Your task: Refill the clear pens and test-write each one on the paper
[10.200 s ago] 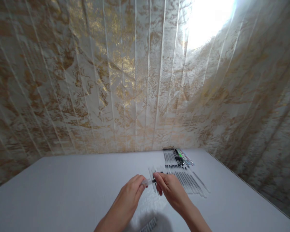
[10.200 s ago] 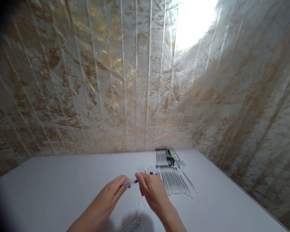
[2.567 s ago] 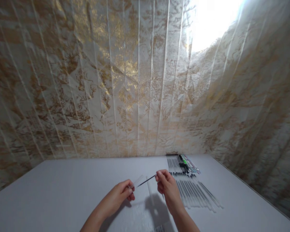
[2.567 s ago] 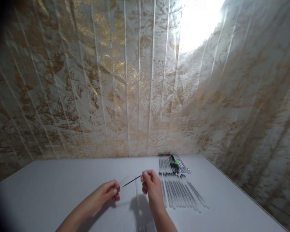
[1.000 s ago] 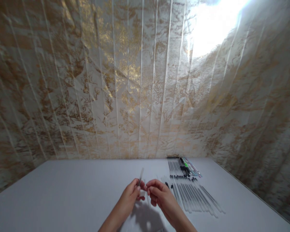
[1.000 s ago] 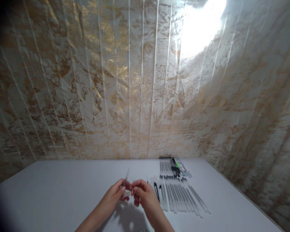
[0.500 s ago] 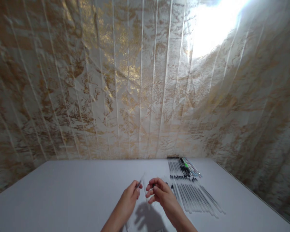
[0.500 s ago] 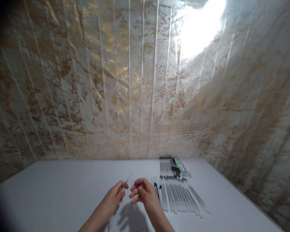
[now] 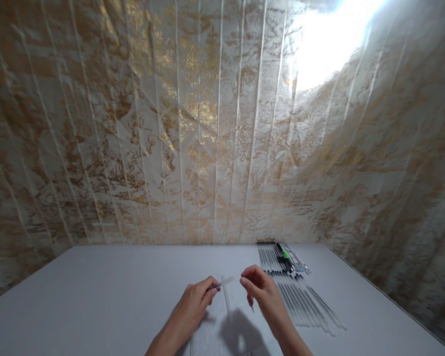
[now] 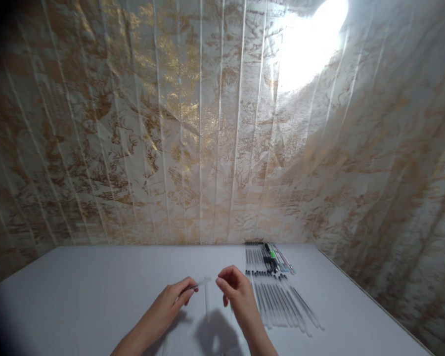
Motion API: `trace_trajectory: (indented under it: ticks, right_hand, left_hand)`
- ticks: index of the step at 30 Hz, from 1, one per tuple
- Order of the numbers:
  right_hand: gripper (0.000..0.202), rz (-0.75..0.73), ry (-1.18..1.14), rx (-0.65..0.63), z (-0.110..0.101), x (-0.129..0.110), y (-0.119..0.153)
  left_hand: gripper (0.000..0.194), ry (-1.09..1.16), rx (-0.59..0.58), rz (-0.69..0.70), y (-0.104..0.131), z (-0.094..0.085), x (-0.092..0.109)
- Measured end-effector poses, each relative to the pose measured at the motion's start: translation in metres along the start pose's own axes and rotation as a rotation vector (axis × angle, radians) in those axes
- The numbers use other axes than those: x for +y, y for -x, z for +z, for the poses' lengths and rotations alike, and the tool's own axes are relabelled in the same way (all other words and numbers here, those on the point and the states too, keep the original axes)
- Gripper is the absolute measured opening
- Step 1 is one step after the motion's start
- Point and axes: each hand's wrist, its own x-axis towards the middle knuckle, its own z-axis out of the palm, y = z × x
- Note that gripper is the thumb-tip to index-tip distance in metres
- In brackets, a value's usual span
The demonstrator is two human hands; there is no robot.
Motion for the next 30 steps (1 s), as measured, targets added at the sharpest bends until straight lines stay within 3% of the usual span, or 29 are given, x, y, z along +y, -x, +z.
trace_trajectory:
  ticks: [9, 18, 22, 26, 30]
  right_hand:
    - [0.026, -0.014, 0.037, -0.044, 0.001, 0.003, 0.003]
    - [0.013, -0.007, 0.230, -0.090, -0.002, 0.004, 0.002]
    - [0.015, 0.046, 0.454, -0.236, 0.000, 0.003, 0.023]
    - [0.028, 0.138, 0.899, -0.497, 0.005, -0.005, 0.049]
    - [0.030, 0.145, 1.196, -0.586, 0.000, -0.009, 0.061]
  left_hand:
    - [0.027, -0.009, -0.016, 0.014, 0.001, -0.003, 0.008]
    - [0.026, -0.013, -0.004, 0.022, 0.001, -0.005, 0.000]
    - [0.025, -0.014, -0.011, -0.027, -0.001, -0.001, -0.011]
    - [0.025, -0.012, -0.013, -0.085, -0.002, 0.000, -0.020]
    - [0.024, -0.009, -0.014, -0.095, 0.000, -0.004, -0.018]
